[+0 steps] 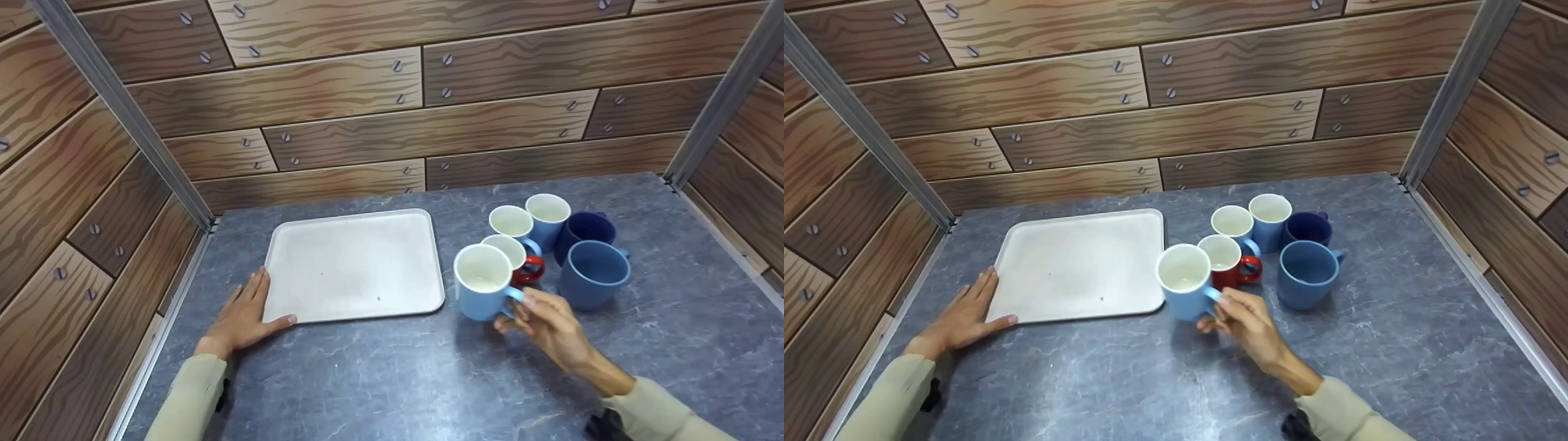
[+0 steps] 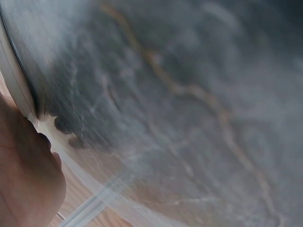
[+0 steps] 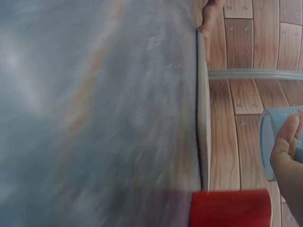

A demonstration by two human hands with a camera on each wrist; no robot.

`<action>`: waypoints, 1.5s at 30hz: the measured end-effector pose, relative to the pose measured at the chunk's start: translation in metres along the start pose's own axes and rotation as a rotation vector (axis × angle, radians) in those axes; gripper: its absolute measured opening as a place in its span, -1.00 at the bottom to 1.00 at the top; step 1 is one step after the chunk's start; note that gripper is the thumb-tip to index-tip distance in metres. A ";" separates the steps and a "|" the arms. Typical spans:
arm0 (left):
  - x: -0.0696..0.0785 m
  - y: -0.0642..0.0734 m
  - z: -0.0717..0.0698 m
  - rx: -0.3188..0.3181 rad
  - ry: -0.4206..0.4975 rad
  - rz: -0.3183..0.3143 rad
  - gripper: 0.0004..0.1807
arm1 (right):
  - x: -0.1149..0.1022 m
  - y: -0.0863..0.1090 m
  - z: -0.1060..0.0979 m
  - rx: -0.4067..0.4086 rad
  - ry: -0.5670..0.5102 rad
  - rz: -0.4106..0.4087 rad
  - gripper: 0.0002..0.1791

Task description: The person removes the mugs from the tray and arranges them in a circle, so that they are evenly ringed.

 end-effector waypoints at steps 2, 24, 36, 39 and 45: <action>0.000 -0.001 0.000 0.000 0.004 -0.001 0.36 | -0.004 0.006 -0.006 -0.016 -0.012 -0.011 -0.61; 0.002 -0.001 -0.003 0.002 0.001 -0.002 0.36 | -0.019 0.043 -0.080 0.069 -0.004 0.147 -0.51; 0.000 0.000 -0.001 -0.003 -0.011 0.005 0.36 | -0.007 0.049 -0.101 0.071 -0.036 0.316 -0.47; -0.001 0.000 -0.001 -0.003 -0.010 0.005 0.36 | -0.004 0.048 -0.100 0.049 -0.058 0.334 -0.47; 0.001 0.000 -0.002 0.001 -0.012 0.005 0.37 | -0.001 0.049 -0.100 0.010 -0.112 0.372 -0.45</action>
Point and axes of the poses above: each hand's wrist, its own y-axis away from the middle knuckle, its own z-axis out of the palm, x = y × z, the point moved 10 cm from there along -y, towards the middle knuckle, and after that the axes turned 13 degrees about x, right-handed, at the moved point
